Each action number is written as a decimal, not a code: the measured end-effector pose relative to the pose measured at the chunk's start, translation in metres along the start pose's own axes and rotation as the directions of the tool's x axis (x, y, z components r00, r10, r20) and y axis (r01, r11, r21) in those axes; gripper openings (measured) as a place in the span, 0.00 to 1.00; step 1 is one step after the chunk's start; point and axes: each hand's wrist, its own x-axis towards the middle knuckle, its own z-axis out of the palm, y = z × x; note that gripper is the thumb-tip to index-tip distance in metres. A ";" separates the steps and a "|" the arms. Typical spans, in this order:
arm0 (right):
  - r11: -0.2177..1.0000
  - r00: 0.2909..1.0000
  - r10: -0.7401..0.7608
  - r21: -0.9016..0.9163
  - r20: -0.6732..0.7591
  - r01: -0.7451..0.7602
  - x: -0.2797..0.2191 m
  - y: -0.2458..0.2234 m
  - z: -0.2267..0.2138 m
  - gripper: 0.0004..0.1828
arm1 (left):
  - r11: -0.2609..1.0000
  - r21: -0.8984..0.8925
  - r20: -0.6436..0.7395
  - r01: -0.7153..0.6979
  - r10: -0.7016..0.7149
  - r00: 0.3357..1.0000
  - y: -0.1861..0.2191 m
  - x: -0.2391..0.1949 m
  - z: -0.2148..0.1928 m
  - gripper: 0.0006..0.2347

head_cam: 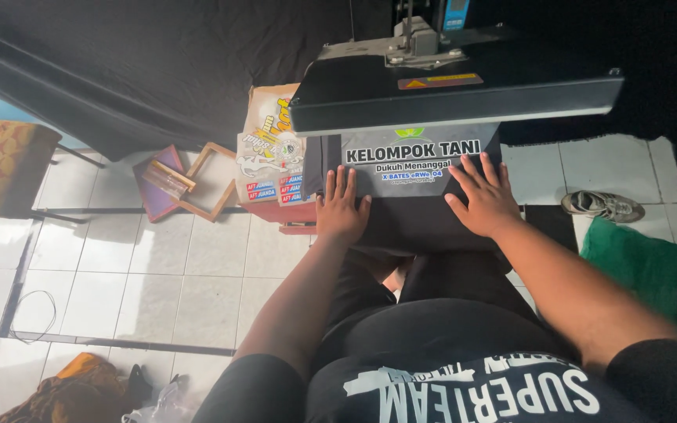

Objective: The person operates a heat press machine to apply a design onto a black t-shirt. They repeatedly open the press, adjust the t-shirt on the lower platen, and close the machine to apply heat and pressure.

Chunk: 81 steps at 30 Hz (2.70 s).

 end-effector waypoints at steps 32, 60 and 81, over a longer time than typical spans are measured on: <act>0.999 0.999 -0.033 -0.012 -0.023 0.033 -0.002 0.003 0.002 0.35 | 0.999 -0.037 -0.084 -0.003 0.000 0.996 -0.004 -0.004 0.009 0.27; 0.998 0.997 -0.056 0.013 -0.056 0.056 -0.003 0.005 0.004 0.36 | 1.000 -0.010 -0.054 0.018 -0.019 0.998 -0.005 -0.001 0.012 0.29; 0.977 0.978 0.208 -0.049 0.031 -0.207 -0.024 0.057 0.017 0.42 | 0.999 -0.040 -0.096 0.008 -0.012 0.995 -0.016 0.005 0.030 0.35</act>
